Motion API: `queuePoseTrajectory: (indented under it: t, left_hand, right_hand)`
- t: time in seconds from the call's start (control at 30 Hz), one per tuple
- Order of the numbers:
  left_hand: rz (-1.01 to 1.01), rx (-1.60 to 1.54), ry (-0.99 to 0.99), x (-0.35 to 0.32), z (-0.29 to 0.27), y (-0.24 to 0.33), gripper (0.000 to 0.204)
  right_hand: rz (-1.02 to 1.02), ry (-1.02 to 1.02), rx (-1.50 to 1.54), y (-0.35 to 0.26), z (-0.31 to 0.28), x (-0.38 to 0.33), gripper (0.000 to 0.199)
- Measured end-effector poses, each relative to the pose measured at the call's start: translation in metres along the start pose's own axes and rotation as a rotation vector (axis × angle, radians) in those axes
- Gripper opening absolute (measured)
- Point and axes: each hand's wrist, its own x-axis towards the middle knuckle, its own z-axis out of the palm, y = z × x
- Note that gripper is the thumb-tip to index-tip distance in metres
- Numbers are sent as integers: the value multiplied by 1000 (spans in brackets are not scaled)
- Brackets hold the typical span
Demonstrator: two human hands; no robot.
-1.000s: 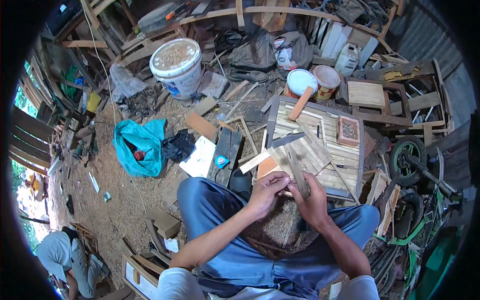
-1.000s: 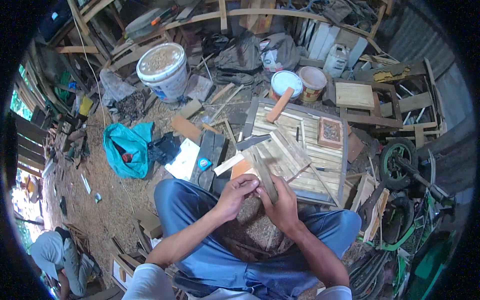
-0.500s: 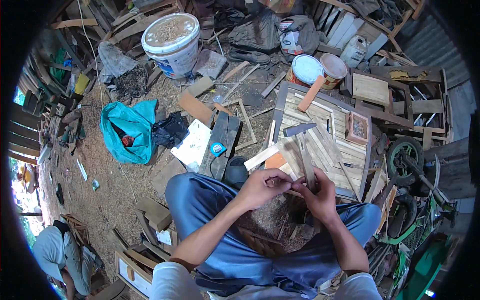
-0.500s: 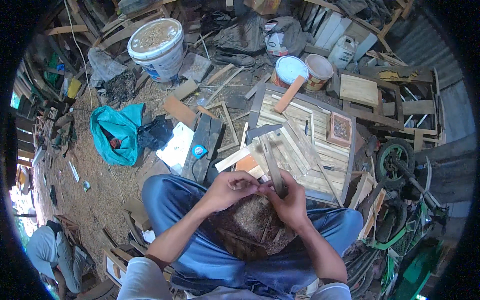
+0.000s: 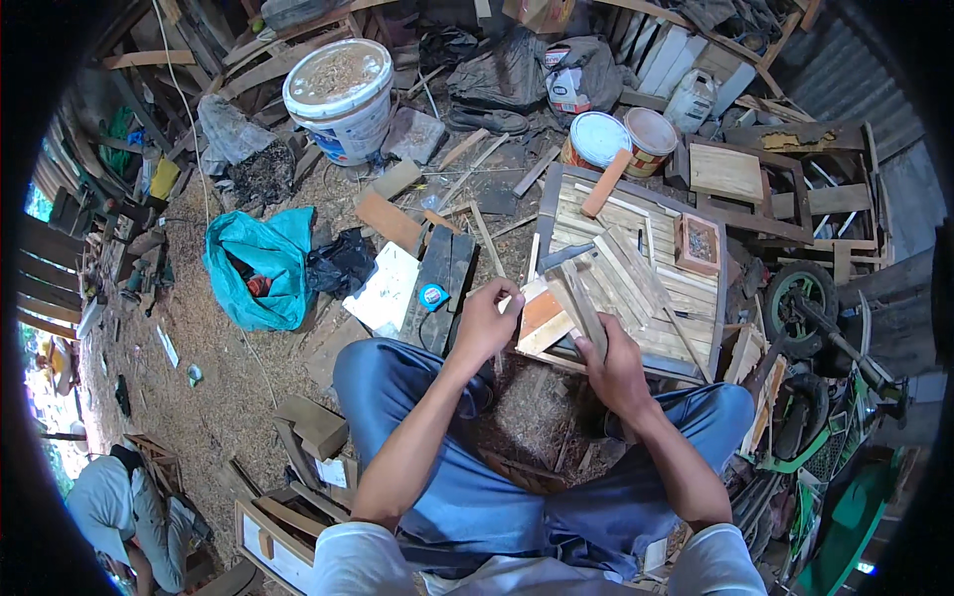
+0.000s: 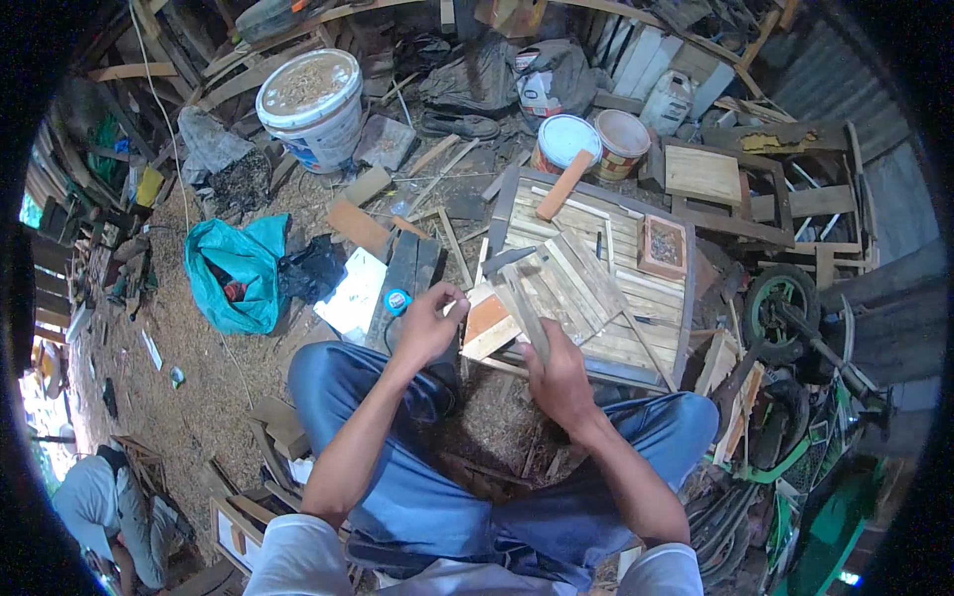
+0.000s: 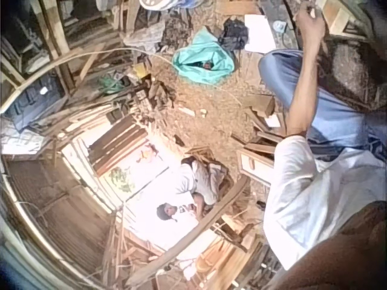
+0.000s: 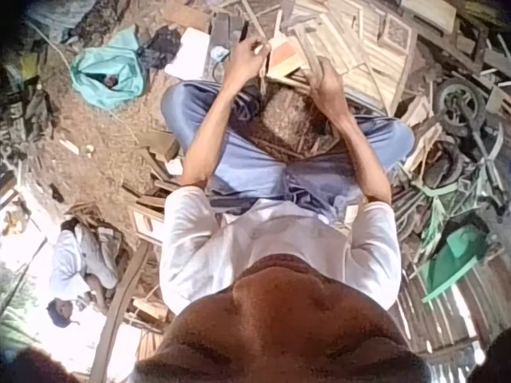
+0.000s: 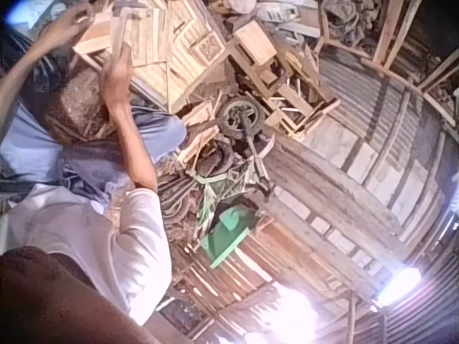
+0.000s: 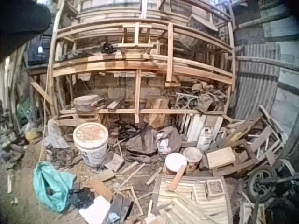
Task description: Assembling a wooden panel by nailing small wood strips onto a base and sawing excess wood.
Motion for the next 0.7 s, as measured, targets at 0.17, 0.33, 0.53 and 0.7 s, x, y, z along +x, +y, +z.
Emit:
queuePoseTrajectory:
  t: [0.17,0.33,0.53,0.7]
  left_hand:
    - [-62,-89,31,-9,7,-11,14]
    - [-62,-188,58,-27,23,-11,13]
    - [-205,-513,47,-30,16,-12,9]
    - [-337,-453,-7,-18,5,-11,9]
  right_hand:
    - [-3,70,-71,12,-1,-3,34]
    - [53,66,-3,7,0,-8,32]
    - [72,20,-15,-3,9,-5,33]
    - [73,-6,35,-13,7,2,33]
